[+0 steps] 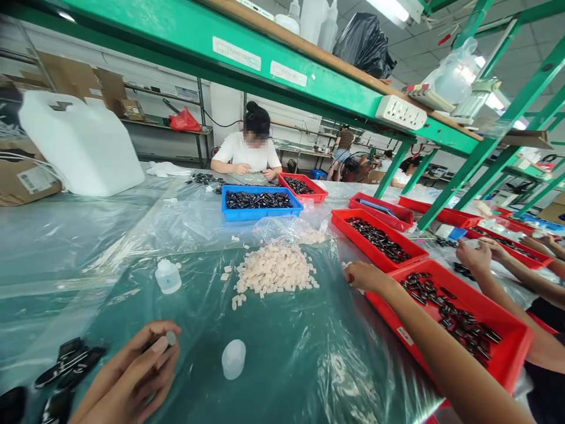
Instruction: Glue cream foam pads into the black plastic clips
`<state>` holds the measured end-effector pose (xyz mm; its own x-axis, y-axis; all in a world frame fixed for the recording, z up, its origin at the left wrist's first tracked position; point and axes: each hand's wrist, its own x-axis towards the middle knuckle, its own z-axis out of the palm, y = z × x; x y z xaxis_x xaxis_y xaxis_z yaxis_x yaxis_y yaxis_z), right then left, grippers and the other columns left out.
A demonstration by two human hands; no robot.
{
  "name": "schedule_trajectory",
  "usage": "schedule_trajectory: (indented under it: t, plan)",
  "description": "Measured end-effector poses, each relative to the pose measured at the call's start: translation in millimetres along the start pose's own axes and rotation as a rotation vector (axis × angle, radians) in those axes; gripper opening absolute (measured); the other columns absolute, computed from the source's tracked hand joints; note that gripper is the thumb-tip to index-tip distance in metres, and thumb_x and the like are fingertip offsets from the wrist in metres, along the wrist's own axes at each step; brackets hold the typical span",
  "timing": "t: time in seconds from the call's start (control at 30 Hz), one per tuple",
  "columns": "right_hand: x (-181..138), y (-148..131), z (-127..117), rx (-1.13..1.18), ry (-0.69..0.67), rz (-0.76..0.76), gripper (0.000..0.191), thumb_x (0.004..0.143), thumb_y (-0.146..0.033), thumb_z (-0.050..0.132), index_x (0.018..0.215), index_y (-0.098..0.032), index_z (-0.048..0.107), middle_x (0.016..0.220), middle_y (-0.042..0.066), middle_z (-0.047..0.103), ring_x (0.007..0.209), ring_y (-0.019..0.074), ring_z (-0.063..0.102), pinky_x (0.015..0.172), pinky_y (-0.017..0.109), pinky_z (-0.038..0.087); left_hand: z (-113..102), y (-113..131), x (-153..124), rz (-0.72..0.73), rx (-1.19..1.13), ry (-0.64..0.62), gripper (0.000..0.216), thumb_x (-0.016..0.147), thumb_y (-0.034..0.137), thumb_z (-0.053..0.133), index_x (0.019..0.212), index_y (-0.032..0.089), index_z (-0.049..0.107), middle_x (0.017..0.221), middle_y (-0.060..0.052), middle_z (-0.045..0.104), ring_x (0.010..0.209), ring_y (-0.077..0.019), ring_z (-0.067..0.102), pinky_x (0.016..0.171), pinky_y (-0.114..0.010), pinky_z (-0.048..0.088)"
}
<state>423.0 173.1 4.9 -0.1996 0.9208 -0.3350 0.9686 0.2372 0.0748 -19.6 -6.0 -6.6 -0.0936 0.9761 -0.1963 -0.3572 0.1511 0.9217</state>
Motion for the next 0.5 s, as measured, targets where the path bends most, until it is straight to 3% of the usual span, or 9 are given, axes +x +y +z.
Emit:
schedule_trajectory:
  t: [0.13,0.23,0.37,0.5]
  plan:
    - [-6,-8,-5,0.094,0.062,-0.067,0.024,0.101,-0.035,0.064,0.119,-0.018,0.064,0.12,0.008,0.065,0.101,0.0216,0.066,0.088,0.042,0.058,0,-2,-3,0.088,0.031,-0.041,0.034,0.088,0.055,0.07,0.093,0.024,0.058,0.058,0.011,0.032,0.047,-0.0087,0.021,0.038,-0.016,0.034]
    - [-18,-37,-12,0.223,0.165,-0.163,0.021,0.102,-0.035,0.063,0.11,-0.017,0.066,0.108,0.005,0.068,0.09,0.0182,0.067,0.082,0.038,0.059,-1,-5,-6,0.149,0.08,-0.032,0.032,0.089,0.054,0.069,0.094,0.024,0.061,0.057,0.009,0.041,0.047,-0.0101,0.036,0.042,-0.018,0.04]
    - [-59,-126,-19,0.497,0.36,-0.382,0.016,0.1,-0.031,0.063,0.095,-0.017,0.066,0.097,0.003,0.07,0.086,0.0173,0.068,0.082,0.036,0.058,1,-9,-15,0.205,0.167,-0.004,0.027,0.088,0.05,0.072,0.091,0.024,0.069,0.067,0.003,0.06,0.057,-0.0135,0.055,0.055,-0.022,0.05]
    - [-105,-230,-23,0.751,0.536,-0.498,0.007,0.099,-0.028,0.06,0.093,-0.026,0.064,0.095,0.0,0.072,0.088,0.017,0.07,0.078,0.027,0.056,3,-11,-24,0.263,0.234,-0.014,0.017,0.088,0.043,0.073,0.091,0.027,0.073,0.078,0.001,0.066,0.063,-0.0138,0.058,0.06,-0.021,0.051]
